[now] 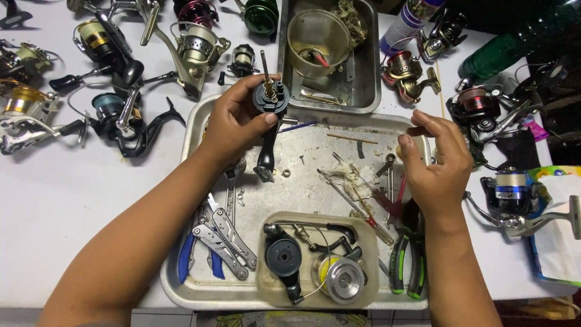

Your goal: The person disassembles a fishing reel handle using a screwdriver and a small brush. They remove the handle knob and a small internal component, then clean the exposed shaft area with the brush. The person then reassembles the handle, inserting the component back into the reel body and securing the knob.

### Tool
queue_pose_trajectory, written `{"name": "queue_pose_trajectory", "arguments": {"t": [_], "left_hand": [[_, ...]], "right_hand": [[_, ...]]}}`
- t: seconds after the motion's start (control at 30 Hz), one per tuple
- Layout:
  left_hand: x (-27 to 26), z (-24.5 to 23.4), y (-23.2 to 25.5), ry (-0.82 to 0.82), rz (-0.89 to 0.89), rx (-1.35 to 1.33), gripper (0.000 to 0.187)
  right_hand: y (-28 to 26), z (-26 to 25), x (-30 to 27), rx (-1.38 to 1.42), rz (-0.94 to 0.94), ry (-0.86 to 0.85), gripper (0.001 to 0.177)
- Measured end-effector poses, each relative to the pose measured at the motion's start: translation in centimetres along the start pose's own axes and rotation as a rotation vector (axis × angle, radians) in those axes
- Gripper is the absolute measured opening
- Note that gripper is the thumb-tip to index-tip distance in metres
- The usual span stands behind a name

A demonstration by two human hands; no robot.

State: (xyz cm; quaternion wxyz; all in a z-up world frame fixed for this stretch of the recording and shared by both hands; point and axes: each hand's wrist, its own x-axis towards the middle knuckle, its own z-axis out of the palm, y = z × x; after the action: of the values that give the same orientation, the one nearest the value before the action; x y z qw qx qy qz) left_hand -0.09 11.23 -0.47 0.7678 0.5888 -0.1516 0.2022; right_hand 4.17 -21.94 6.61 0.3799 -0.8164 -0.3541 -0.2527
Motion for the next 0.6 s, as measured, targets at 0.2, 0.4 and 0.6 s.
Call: {"name": "queue_pose_trajectory", "arguments": {"t": [0.2, 0.4, 0.6], "left_hand": [[0.0, 0.2, 0.4, 0.021, 0.005, 0.017, 0.059], [0.2, 0.4, 0.4, 0.058, 0.036, -0.002, 0.055], [0.3, 0.2, 0.9, 0.085, 0.059, -0.01, 0.055]], "right_hand": [[-0.3, 0.4, -0.3, -0.001, 0.013, -0.043, 0.032], [0.0, 1.0, -0.6, -0.042, 0.017, -0.125, 0.015], [-3.5, 3.8, 0.6, -0.042, -0.09, -0.385, 0.012]]}}
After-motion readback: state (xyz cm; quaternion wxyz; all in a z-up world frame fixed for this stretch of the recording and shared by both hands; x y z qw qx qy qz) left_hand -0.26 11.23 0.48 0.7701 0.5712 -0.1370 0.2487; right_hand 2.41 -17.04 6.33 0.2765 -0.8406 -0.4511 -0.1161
